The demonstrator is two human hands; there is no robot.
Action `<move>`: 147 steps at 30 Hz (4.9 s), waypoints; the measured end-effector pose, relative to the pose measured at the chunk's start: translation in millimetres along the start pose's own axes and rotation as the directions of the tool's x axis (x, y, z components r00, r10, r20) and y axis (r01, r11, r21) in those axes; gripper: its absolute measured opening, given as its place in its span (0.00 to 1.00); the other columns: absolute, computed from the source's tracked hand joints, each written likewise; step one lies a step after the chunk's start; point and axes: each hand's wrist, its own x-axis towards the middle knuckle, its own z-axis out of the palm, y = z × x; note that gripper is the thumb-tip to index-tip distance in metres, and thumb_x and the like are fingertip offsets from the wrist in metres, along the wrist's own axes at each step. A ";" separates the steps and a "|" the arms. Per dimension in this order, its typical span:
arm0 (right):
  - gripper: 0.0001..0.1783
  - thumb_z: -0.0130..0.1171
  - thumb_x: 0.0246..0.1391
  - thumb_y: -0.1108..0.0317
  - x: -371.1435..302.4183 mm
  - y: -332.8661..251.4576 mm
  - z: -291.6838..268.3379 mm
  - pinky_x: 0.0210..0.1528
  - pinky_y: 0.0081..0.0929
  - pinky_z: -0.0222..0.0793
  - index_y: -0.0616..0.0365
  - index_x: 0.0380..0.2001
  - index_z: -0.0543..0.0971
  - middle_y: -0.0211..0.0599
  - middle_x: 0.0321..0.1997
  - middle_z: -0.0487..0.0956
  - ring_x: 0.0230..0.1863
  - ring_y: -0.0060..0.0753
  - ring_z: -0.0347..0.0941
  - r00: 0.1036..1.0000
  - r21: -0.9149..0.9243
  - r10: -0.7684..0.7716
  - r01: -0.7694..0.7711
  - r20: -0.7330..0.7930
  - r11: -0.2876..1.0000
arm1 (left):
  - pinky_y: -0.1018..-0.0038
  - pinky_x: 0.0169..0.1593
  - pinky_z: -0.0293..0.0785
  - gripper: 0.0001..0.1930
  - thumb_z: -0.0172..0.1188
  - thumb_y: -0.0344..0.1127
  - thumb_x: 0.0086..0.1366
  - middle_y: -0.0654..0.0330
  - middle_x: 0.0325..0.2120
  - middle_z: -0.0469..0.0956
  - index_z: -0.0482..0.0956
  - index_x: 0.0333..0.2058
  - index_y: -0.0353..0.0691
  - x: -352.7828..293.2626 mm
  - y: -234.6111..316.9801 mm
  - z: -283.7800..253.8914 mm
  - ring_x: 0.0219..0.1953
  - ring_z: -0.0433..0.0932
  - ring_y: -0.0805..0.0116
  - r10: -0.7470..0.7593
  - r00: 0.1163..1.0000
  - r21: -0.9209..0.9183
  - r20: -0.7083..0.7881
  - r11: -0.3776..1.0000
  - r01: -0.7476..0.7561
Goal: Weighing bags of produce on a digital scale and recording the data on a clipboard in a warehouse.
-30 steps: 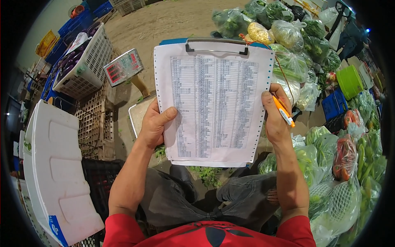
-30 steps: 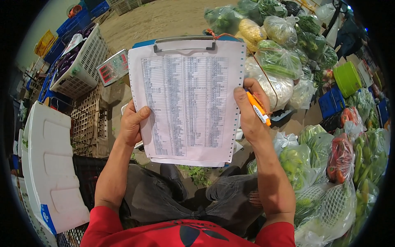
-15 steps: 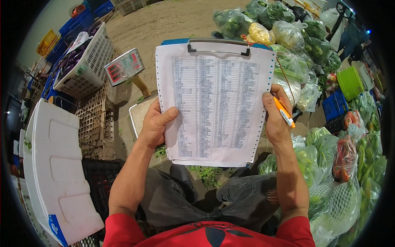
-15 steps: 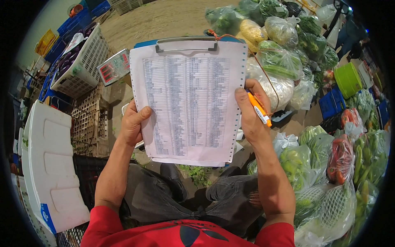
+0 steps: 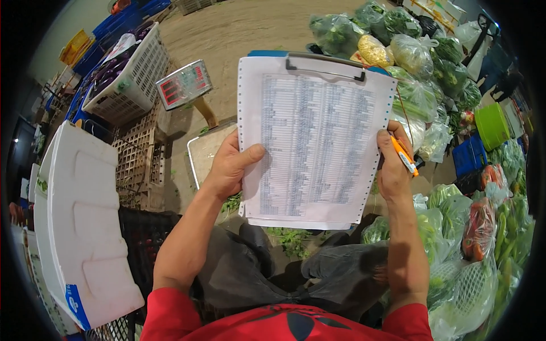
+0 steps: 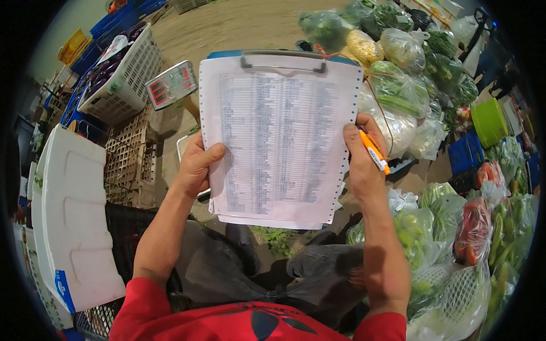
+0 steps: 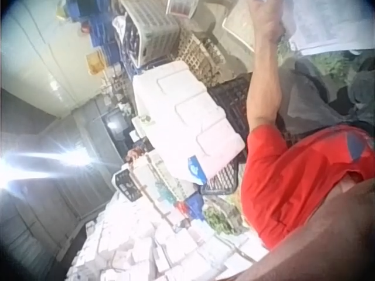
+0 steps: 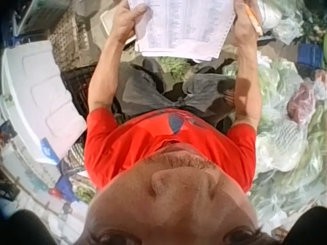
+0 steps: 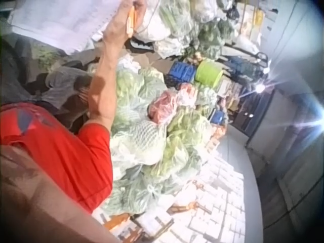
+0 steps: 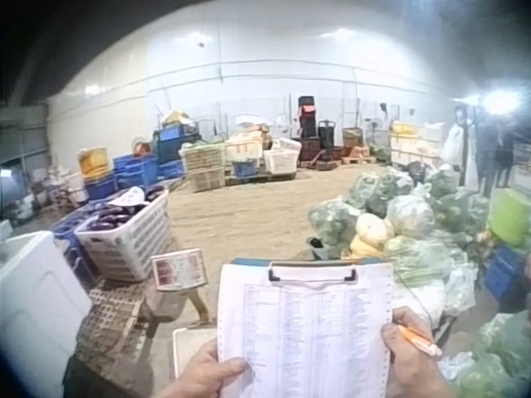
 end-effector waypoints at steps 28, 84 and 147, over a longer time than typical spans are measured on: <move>0.17 0.54 0.67 0.58 2.9 5.5 -3.3 0.48 0.19 0.64 0.64 0.46 0.75 0.29 0.40 0.78 0.40 0.18 0.69 1.000 -0.013 0.012 -0.012 0.017 1.000 | 0.67 0.51 0.80 0.28 0.69 0.37 0.63 0.55 0.50 0.80 0.71 0.58 0.34 0.7 -1.8 1.4 0.48 0.81 0.66 -0.015 0.999 0.005 0.045 1.000 0.015; 0.10 0.61 0.57 0.74 -23.0 -40.4 31.5 0.36 0.22 0.69 0.61 0.43 0.82 0.33 0.32 0.76 0.31 0.24 0.72 0.901 -0.289 -0.348 0.416 0.260 0.862 | 0.65 0.55 0.76 0.29 0.69 0.38 0.64 0.54 0.52 0.78 0.70 0.59 0.34 -2.9 -9.0 26.1 0.52 0.78 0.65 -0.034 0.999 0.017 0.025 0.999 0.034; 0.14 0.54 0.68 0.60 2.2 -12.3 -9.4 0.44 0.17 0.69 0.60 0.46 0.74 0.29 0.40 0.78 0.39 0.16 0.72 0.999 -0.130 -0.002 -0.003 -0.043 0.992 | 0.66 0.55 0.76 0.26 0.68 0.35 0.65 0.56 0.51 0.79 0.71 0.58 0.34 -6.9 -6.0 23.6 0.50 0.79 0.67 0.025 0.999 -0.038 0.039 0.999 -0.023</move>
